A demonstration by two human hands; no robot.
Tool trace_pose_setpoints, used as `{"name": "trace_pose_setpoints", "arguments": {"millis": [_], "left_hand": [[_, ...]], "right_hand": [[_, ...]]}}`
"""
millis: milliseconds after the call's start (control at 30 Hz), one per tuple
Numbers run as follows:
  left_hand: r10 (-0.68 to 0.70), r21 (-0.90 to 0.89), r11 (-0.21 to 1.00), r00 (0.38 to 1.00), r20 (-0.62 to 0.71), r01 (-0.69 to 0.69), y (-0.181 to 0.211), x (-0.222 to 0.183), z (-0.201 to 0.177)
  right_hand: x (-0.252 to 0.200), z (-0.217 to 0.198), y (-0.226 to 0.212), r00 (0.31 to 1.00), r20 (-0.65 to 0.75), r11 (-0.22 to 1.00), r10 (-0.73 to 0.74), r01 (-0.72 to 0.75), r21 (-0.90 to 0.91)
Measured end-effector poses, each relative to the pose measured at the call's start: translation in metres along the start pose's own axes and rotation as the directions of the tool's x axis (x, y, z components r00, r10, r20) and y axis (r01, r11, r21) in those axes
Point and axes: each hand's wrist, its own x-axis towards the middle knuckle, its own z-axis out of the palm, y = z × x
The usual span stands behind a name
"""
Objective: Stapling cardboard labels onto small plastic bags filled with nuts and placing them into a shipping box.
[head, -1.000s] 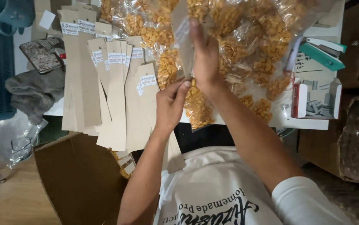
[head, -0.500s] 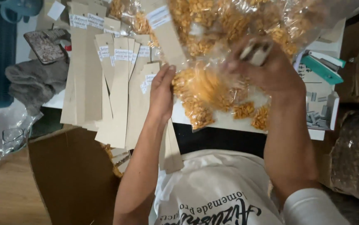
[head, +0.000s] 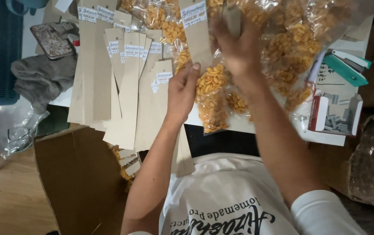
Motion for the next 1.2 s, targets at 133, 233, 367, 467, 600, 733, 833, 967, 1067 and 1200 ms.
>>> {"name": "trace_pose_setpoints", "arguments": {"millis": [133,233,367,467,600,733,833,967,1067,1200], "left_hand": [[-0.013,0.187,0.982,1.000,-0.019,0.016,-0.006,-0.009,-0.004],[-0.048,0.237,0.971,0.995,0.085,0.026,-0.012,-0.013,-0.008],[0.079,0.310,0.946,0.996,0.046,-0.089,-0.038,-0.017,-0.019],[-0.058,0.062,0.995,0.971,-0.231,0.074,-0.070,-0.008,-0.041],[-0.258,-0.313,0.939,0.895,-0.365,0.143,-0.087,0.002,-0.058],[-0.313,-0.443,0.886,0.881,-0.356,0.136,-0.050,0.005,-0.054],[-0.538,-0.545,0.767,0.803,-0.259,0.338,-0.028,0.011,-0.049],[-0.563,-0.526,0.749,0.806,-0.182,0.404,-0.005,0.008,-0.039],[-0.474,-0.404,0.825,0.873,-0.118,0.394,0.017,0.003,-0.035],[-0.189,-0.168,0.971,0.975,-0.116,0.168,0.007,0.001,-0.031]], "right_hand": [[0.002,0.027,0.000,0.952,-0.133,0.924,0.276,-0.224,0.311],[0.000,0.030,0.020,0.984,-0.139,0.957,0.108,-0.065,0.282],[-0.025,0.009,0.035,0.992,-0.125,0.998,-0.027,0.033,0.045],[-0.047,-0.026,0.045,0.972,-0.123,0.727,0.202,-0.233,-0.645],[-0.056,-0.051,0.077,0.951,-0.097,0.471,0.294,-0.232,-0.851],[-0.040,-0.033,-0.003,0.980,-0.008,0.871,0.201,-0.182,-0.456],[-0.017,-0.051,0.006,0.875,0.483,0.890,0.034,-0.246,0.383],[0.004,-0.020,-0.019,0.759,0.639,0.988,0.125,-0.154,-0.010],[0.012,-0.002,-0.012,0.869,0.417,0.861,0.265,-0.018,-0.509],[0.010,0.012,-0.015,0.925,0.293,0.879,0.241,-0.080,-0.469]]}}
